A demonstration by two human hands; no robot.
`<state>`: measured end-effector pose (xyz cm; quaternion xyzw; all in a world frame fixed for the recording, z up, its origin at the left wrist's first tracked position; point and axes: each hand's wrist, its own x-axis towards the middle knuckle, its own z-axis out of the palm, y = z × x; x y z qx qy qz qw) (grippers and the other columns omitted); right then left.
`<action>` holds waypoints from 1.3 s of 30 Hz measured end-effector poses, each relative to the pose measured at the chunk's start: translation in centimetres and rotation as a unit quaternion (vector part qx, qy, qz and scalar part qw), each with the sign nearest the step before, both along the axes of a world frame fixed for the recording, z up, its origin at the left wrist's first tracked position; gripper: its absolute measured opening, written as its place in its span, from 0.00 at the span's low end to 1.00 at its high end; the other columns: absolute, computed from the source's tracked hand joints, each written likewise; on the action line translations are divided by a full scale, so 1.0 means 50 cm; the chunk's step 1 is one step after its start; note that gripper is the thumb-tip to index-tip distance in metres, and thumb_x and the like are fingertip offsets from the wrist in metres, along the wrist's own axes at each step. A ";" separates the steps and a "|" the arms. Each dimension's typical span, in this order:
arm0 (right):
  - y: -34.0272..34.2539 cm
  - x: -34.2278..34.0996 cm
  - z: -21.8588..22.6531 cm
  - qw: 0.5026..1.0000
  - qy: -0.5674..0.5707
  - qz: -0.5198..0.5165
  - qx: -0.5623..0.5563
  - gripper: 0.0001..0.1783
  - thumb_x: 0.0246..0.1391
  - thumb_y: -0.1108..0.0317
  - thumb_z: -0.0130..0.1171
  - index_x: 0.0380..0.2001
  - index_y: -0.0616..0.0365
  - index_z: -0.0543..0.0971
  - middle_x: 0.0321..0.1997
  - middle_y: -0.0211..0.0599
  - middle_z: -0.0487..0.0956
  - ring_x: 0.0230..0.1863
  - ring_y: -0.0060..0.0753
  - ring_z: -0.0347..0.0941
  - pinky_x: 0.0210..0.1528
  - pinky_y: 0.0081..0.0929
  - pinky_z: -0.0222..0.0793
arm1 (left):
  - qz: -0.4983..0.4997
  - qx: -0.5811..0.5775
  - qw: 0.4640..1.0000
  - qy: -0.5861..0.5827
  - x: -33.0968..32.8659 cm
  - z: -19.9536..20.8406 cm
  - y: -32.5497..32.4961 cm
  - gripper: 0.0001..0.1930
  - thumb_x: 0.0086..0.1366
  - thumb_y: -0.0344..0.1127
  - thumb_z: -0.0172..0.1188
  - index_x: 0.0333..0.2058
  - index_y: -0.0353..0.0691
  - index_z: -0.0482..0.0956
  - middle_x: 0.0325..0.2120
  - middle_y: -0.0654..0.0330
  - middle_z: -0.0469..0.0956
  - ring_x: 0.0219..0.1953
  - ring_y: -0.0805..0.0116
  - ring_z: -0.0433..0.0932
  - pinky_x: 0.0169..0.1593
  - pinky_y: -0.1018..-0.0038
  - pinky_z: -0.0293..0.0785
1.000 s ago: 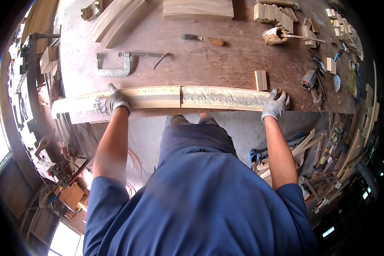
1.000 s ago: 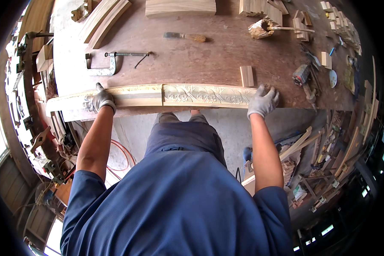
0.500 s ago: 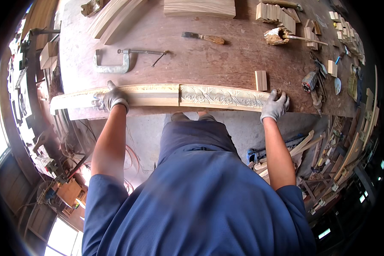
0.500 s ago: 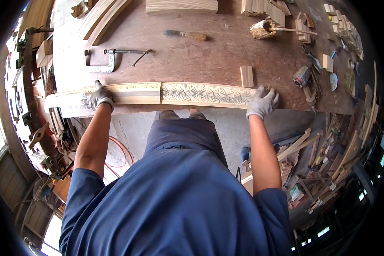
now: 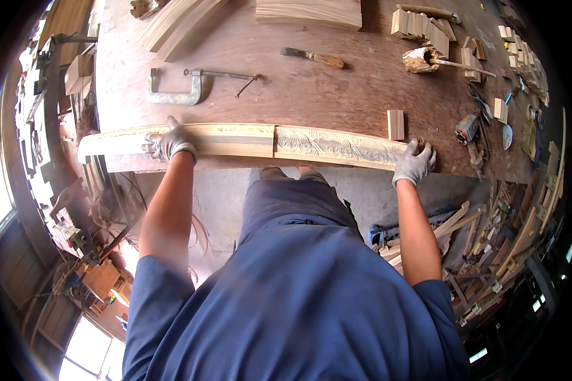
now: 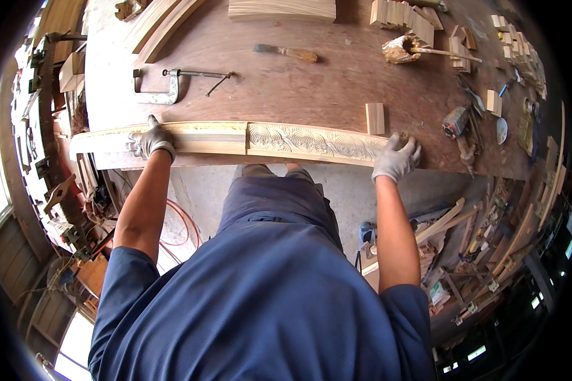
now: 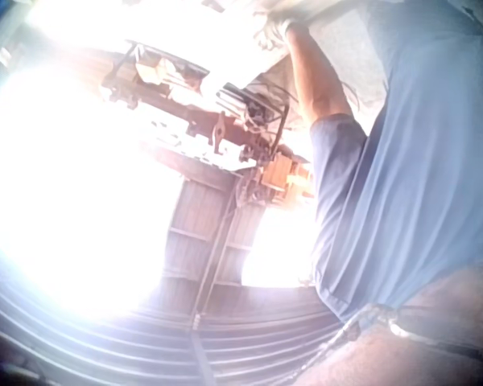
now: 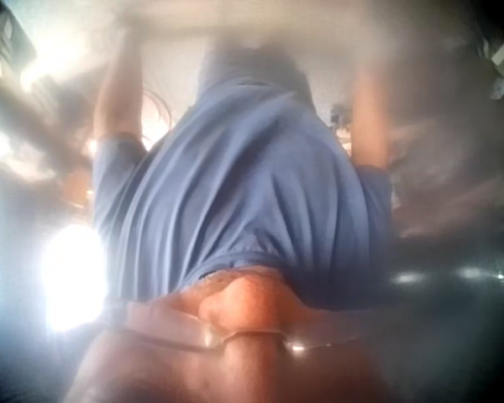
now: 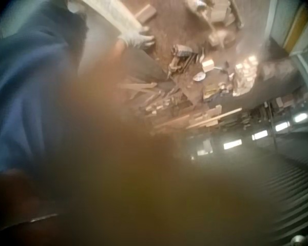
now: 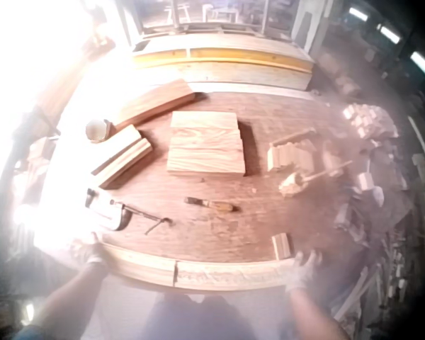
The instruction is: The person assembles a wooden piece by applying glue to a small block and attaching it to a long plank. They use a nail gun to secure the block and a chisel to trim the excess wood flush with the plank's surface.
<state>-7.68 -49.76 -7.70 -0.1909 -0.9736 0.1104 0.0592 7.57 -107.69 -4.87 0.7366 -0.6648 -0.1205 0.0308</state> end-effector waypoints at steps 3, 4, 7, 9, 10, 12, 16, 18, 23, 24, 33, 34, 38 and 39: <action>0.003 0.000 -0.003 1.000 0.001 0.002 0.003 0.36 0.67 0.43 0.61 0.67 0.59 0.76 0.76 0.63 0.68 0.78 0.65 0.60 0.78 0.57 0.56 | 0.005 0.013 1.000 0.009 -0.012 0.020 0.016 0.59 0.70 0.70 0.57 0.81 0.32 0.41 0.81 0.31 0.34 0.84 0.37 0.36 0.83 0.52 0.40; 0.004 0.000 -0.004 1.000 0.002 0.002 0.004 0.36 0.67 0.43 0.61 0.67 0.59 0.76 0.76 0.63 0.68 0.78 0.64 0.60 0.78 0.58 0.56 | 0.007 0.020 1.000 0.010 -0.018 0.031 0.022 0.59 0.70 0.70 0.57 0.81 0.32 0.41 0.81 0.31 0.34 0.84 0.38 0.35 0.83 0.52 0.39; 0.001 0.000 -0.002 1.000 -0.004 0.002 0.005 0.37 0.67 0.42 0.61 0.67 0.59 0.77 0.76 0.62 0.69 0.77 0.64 0.61 0.77 0.58 0.57 | -0.004 0.017 1.000 0.015 -0.007 0.016 0.010 0.59 0.71 0.70 0.56 0.81 0.30 0.41 0.81 0.31 0.33 0.84 0.39 0.33 0.84 0.53 0.37; 0.004 -0.001 -0.006 1.000 0.001 0.002 0.012 0.37 0.67 0.42 0.61 0.66 0.59 0.77 0.75 0.62 0.69 0.77 0.64 0.61 0.77 0.58 0.58 | -0.007 0.023 1.000 0.014 -0.010 0.027 0.014 0.58 0.72 0.69 0.55 0.80 0.29 0.40 0.81 0.32 0.32 0.84 0.40 0.31 0.84 0.54 0.35; 0.006 -0.001 -0.008 1.000 0.003 0.001 0.017 0.37 0.67 0.42 0.61 0.66 0.59 0.77 0.75 0.62 0.69 0.77 0.64 0.61 0.77 0.58 0.58 | -0.008 0.026 1.000 0.013 -0.012 0.028 0.016 0.58 0.72 0.69 0.55 0.80 0.29 0.40 0.81 0.32 0.32 0.84 0.39 0.31 0.84 0.54 0.35; 0.008 0.000 -0.008 1.000 -0.003 -0.001 0.012 0.37 0.67 0.41 0.60 0.67 0.60 0.77 0.76 0.63 0.68 0.78 0.64 0.60 0.77 0.58 0.57 | -0.008 0.030 0.999 0.010 -0.014 0.028 0.015 0.58 0.72 0.68 0.55 0.80 0.29 0.40 0.81 0.32 0.32 0.84 0.39 0.32 0.84 0.53 0.36; 0.004 -0.002 -0.003 1.000 -0.013 -0.004 0.008 0.39 0.67 0.40 0.59 0.68 0.61 0.76 0.76 0.63 0.67 0.78 0.64 0.60 0.78 0.57 0.56 | 0.011 0.019 1.000 0.018 -0.024 0.049 0.034 0.58 0.71 0.68 0.58 0.81 0.31 0.40 0.82 0.33 0.34 0.84 0.36 0.34 0.83 0.51 0.37; 0.002 -0.003 -0.003 1.000 -0.017 -0.003 0.009 0.39 0.68 0.40 0.59 0.68 0.61 0.76 0.77 0.64 0.67 0.78 0.65 0.59 0.78 0.57 0.56 | 0.011 0.015 1.000 0.018 -0.022 0.048 0.033 0.58 0.71 0.69 0.58 0.81 0.32 0.41 0.82 0.34 0.35 0.83 0.35 0.35 0.83 0.51 0.39; 0.010 0.000 -0.008 1.000 -0.018 -0.007 0.014 0.40 0.68 0.39 0.58 0.68 0.61 0.76 0.77 0.64 0.66 0.78 0.65 0.59 0.79 0.56 0.56 | 0.010 0.001 1.000 0.000 -0.024 0.034 0.027 0.57 0.73 0.68 0.57 0.81 0.32 0.42 0.82 0.35 0.37 0.83 0.35 0.37 0.83 0.51 0.42; 0.011 0.000 -0.007 1.000 -0.019 -0.009 0.012 0.40 0.68 0.39 0.58 0.68 0.61 0.76 0.77 0.64 0.66 0.78 0.66 0.59 0.79 0.56 0.56 | 0.008 0.004 1.000 0.004 -0.024 0.036 0.029 0.56 0.73 0.68 0.57 0.81 0.32 0.42 0.82 0.35 0.36 0.83 0.35 0.37 0.83 0.51 0.42; 0.015 -0.004 -0.012 0.999 -0.015 0.003 0.032 0.40 0.68 0.38 0.57 0.68 0.60 0.77 0.76 0.63 0.68 0.77 0.65 0.61 0.79 0.56 0.56 | 0.002 0.011 1.000 -0.025 -0.013 0.025 0.015 0.57 0.73 0.69 0.56 0.80 0.30 0.42 0.81 0.34 0.36 0.83 0.32 0.37 0.82 0.49 0.45; 0.013 -0.003 -0.012 0.999 -0.016 0.007 0.030 0.39 0.69 0.38 0.57 0.68 0.60 0.77 0.76 0.63 0.68 0.77 0.65 0.62 0.79 0.56 0.56 | 0.002 0.014 0.999 -0.030 -0.007 0.016 0.005 0.58 0.72 0.70 0.55 0.80 0.30 0.42 0.81 0.33 0.37 0.83 0.31 0.37 0.82 0.49 0.45; 0.023 -0.001 -0.021 0.999 -0.008 0.010 0.031 0.39 0.69 0.37 0.57 0.67 0.60 0.77 0.75 0.62 0.68 0.78 0.65 0.61 0.79 0.56 0.55 | -0.003 -0.006 1.000 -0.026 0.000 -0.005 0.002 0.58 0.72 0.71 0.56 0.80 0.31 0.42 0.81 0.32 0.37 0.83 0.31 0.37 0.83 0.49 0.42; 0.025 -0.001 -0.021 0.999 -0.010 0.009 0.034 0.39 0.69 0.37 0.57 0.67 0.59 0.77 0.76 0.62 0.68 0.78 0.65 0.61 0.79 0.56 0.56 | -0.001 -0.004 1.000 -0.020 -0.004 0.001 0.008 0.58 0.72 0.70 0.56 0.80 0.31 0.42 0.81 0.33 0.37 0.83 0.31 0.37 0.83 0.48 0.43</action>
